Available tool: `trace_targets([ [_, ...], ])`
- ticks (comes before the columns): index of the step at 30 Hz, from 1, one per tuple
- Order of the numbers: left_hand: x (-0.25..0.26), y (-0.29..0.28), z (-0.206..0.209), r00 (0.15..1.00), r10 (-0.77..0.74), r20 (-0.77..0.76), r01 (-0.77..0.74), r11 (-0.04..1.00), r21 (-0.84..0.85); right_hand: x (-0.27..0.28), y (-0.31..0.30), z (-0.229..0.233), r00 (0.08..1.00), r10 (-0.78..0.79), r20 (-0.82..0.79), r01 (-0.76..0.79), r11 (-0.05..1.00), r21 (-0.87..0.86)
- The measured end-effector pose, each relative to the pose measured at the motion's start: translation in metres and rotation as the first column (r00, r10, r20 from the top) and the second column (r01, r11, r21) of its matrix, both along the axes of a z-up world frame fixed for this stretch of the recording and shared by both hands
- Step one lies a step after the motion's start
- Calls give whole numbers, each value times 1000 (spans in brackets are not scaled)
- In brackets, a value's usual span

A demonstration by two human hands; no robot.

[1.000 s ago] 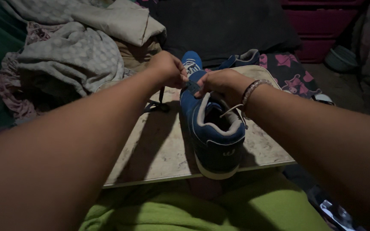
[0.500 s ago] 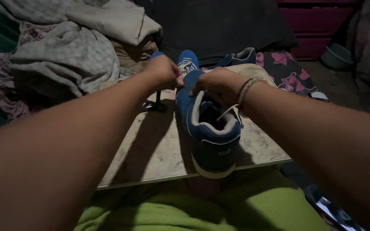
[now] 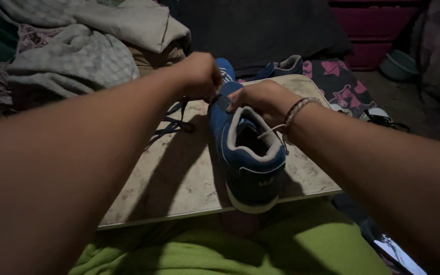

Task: The person removes the laces from a blue sneaker, then re-laces it by threading the laces through the eyelets and tying them. The task is performed on a small table in a cluttered room.

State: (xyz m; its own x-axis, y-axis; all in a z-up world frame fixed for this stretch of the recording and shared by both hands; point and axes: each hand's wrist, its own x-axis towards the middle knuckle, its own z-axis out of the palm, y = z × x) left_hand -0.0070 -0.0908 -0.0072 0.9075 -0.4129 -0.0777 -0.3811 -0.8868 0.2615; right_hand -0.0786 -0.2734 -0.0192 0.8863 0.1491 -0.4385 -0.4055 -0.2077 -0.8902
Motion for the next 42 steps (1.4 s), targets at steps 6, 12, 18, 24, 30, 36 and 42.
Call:
trace_targets([
  [6,-3,-4,-8,994,60,-96,-68,995,-79,-3,-2,0,993,-35,-115,54,985,163],
  [12,6,20,-64,930,127,-345,-340,656,-674,4,-1,-6,995,2,-96,20,973,230],
  [18,39,21,-97,804,184,-565,-575,485,-659,2,7,-2,992,-35,118,69,954,-290],
  [24,30,1,-87,883,413,-223,-468,808,-358,22,13,-11,990,32,139,53,823,-565],
  [30,-6,-10,-50,914,403,50,-373,883,-286,26,4,-27,991,21,134,53,851,-523],
  [36,-28,-33,-20,962,273,19,-270,957,-103,30,-2,-28,994,52,97,-4,899,-439],
  [42,-2,-63,-9,796,285,-534,-195,956,220,29,-4,-25,995,1,100,38,921,-387],
])
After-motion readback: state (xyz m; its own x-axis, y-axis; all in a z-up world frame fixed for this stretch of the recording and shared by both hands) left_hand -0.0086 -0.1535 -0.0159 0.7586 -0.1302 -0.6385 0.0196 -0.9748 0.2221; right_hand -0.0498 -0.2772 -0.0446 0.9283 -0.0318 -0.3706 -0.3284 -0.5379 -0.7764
